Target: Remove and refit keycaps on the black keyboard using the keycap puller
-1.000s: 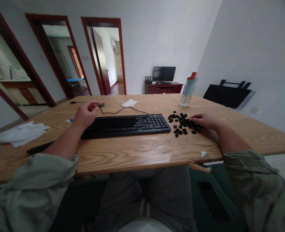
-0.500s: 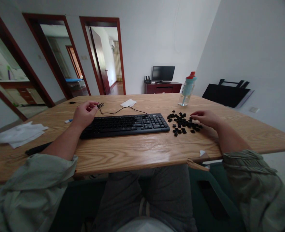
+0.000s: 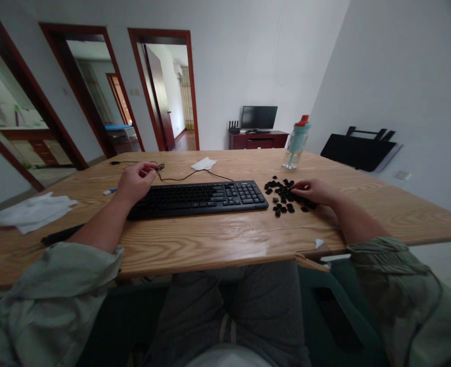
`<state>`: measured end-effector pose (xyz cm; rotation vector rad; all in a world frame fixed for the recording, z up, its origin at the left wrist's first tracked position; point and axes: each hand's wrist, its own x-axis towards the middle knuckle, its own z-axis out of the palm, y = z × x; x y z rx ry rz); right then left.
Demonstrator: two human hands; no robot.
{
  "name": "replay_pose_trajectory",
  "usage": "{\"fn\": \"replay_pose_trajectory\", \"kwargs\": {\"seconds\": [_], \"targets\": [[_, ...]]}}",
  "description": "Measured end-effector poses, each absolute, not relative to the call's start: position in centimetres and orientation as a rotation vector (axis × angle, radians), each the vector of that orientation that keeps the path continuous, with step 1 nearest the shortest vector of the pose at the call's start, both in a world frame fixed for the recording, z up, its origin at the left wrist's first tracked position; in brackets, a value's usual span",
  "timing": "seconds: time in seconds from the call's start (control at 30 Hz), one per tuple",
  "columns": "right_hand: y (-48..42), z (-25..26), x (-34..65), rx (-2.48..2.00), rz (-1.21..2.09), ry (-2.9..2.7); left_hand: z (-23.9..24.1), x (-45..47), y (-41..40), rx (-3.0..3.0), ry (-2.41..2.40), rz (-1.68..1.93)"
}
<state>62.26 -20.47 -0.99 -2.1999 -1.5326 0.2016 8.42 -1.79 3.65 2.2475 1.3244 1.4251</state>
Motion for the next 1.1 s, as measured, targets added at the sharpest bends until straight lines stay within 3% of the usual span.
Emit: {"fn": "replay_pose_trajectory", "kwargs": {"seconds": [0.57,1.1], "targets": [[-18.8,-1.0,58.7,-2.099,-0.138,-1.944,3.8,8.7,-2.1,2.257,1.305,1.429],[-19.1,-1.4,59.7,-2.161,-0.158,-1.771,3.5,8.7,-1.7,2.268,1.301,1.408]]}}
